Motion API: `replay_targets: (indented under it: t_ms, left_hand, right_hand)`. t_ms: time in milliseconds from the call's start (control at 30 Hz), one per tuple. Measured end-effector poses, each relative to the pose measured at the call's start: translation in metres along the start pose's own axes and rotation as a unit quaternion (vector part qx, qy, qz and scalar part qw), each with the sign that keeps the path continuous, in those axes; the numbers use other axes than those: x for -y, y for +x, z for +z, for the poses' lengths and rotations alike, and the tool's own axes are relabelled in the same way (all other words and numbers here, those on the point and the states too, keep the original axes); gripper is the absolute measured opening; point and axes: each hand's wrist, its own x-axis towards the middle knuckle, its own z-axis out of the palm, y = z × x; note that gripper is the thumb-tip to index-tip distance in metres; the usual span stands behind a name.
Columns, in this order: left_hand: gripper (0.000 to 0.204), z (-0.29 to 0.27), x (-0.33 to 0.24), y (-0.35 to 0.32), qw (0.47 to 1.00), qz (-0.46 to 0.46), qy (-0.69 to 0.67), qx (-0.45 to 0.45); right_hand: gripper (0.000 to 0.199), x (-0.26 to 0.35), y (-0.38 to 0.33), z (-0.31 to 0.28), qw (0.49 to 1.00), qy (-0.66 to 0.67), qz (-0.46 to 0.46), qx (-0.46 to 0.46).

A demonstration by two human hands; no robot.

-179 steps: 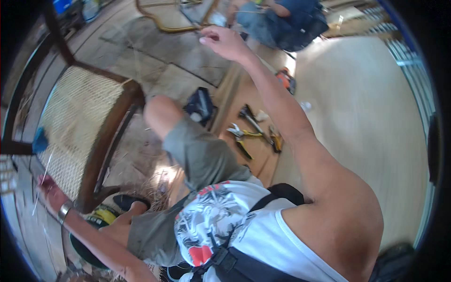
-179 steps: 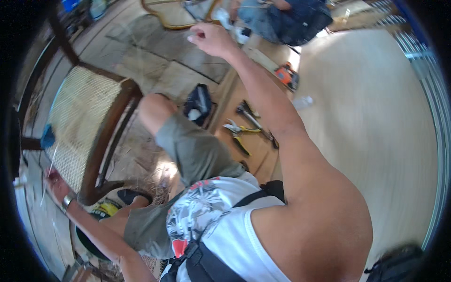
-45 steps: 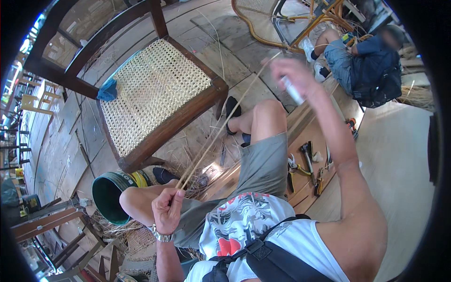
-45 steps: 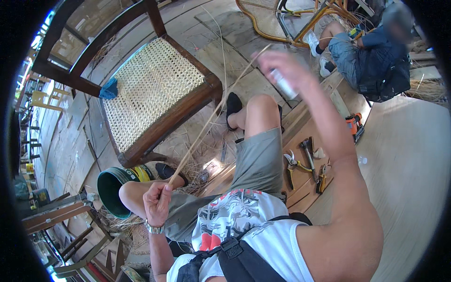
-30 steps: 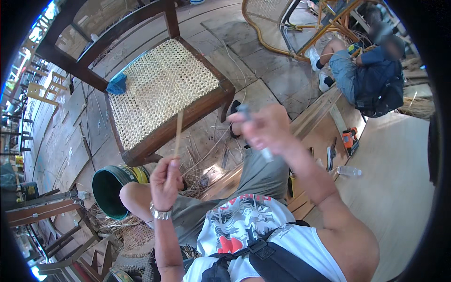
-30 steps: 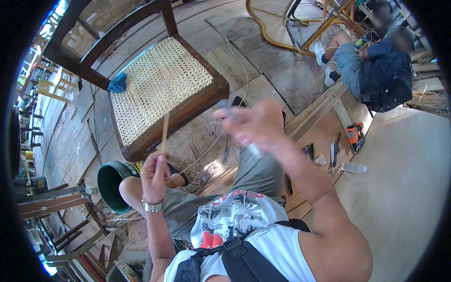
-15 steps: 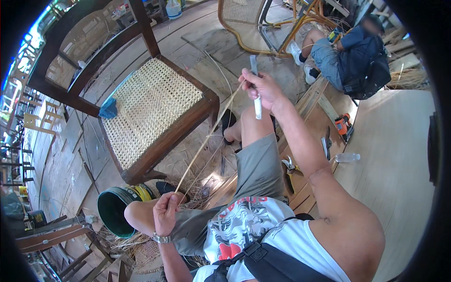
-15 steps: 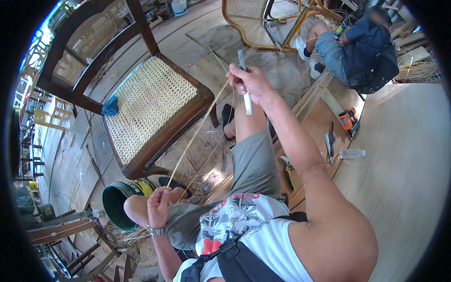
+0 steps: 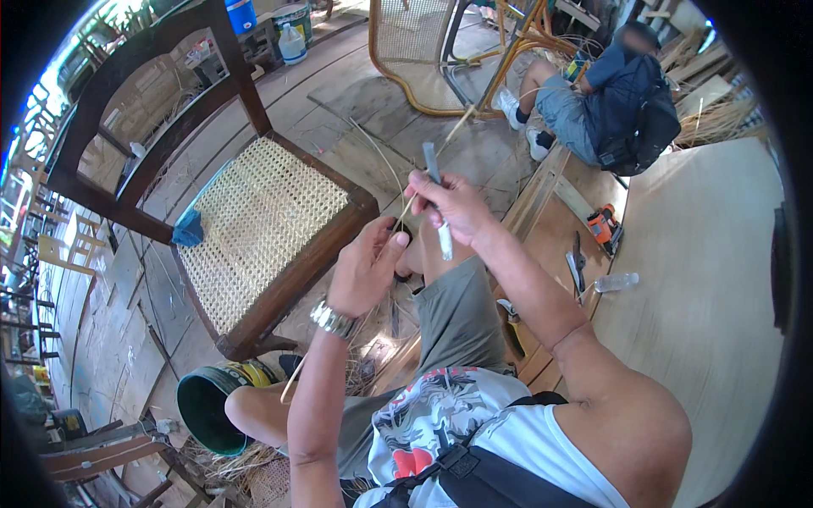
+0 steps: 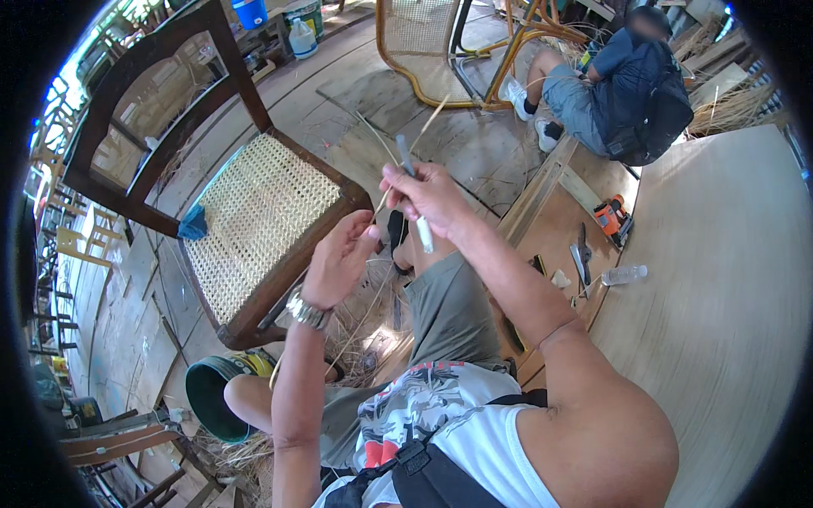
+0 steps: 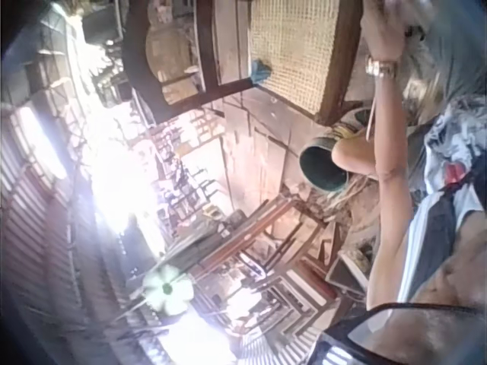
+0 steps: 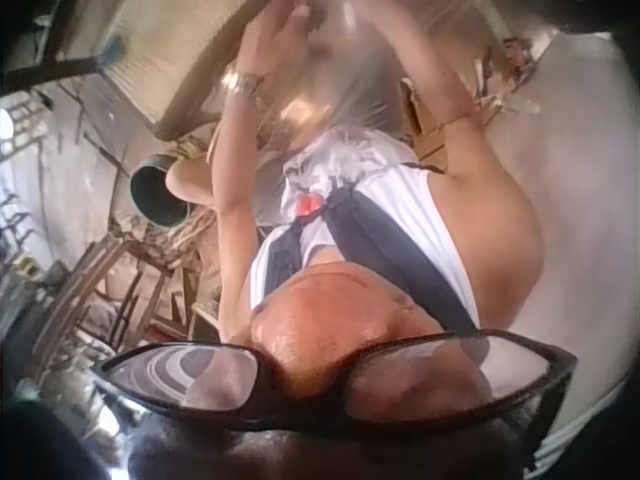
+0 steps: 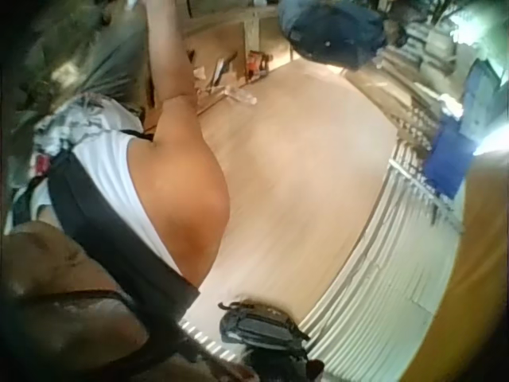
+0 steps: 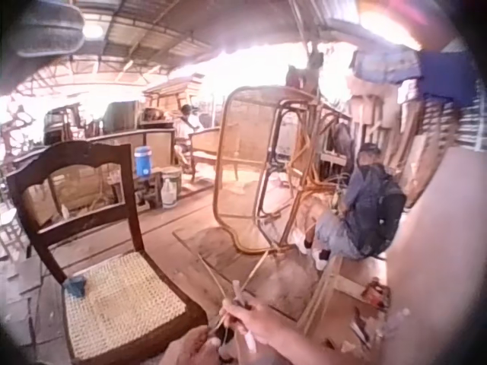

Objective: Repairing and re-weaving the seat of a wooden chair using various tools and weaving material.

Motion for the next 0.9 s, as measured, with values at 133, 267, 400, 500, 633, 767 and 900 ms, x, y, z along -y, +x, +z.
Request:
replay_targets:
  t_ms: [133,267,400,500,633,767,900]
  left_hand:
    - [0.029,0.006,-0.011,0.012,0.995,-0.095,0.013,0.02]
    - [0.024,0.0,0.011,0.0,0.997,-0.046,0.019,-0.057]
    - [0.024,-0.008,0.013,-0.01,0.996,-0.084,-0.002,-0.018]
    - [0.023,-0.016,0.019,-0.017,0.993,-0.113,0.014,0.0]
    - [0.024,-0.041,0.02,-0.058,0.989,-0.15,0.004,-0.011]
    - [0.023,-0.073,0.031,-0.075,0.982,-0.158,-0.027,-0.103]
    - [0.03,-0.144,-0.021,-0.037,0.931,-0.026,-0.118,-0.344]
  right_hand:
    - [0.043,-0.013,-0.003,0.005,0.994,-0.033,-0.02,0.098]
    - [0.046,-0.017,-0.018,0.0,0.985,0.053,0.062,0.151]
    - [0.043,-0.037,-0.031,0.01,0.961,0.127,0.128,0.212]
    - [0.04,-0.04,-0.026,0.004,0.962,0.117,0.158,0.19]
    - [0.028,-0.005,0.002,-0.044,0.986,0.063,0.135,0.079]
    - [0.028,0.014,0.015,-0.18,0.972,0.025,-0.03,-0.232]
    - [0.025,-0.093,-0.052,-0.341,0.818,-0.492,0.073,-0.289]
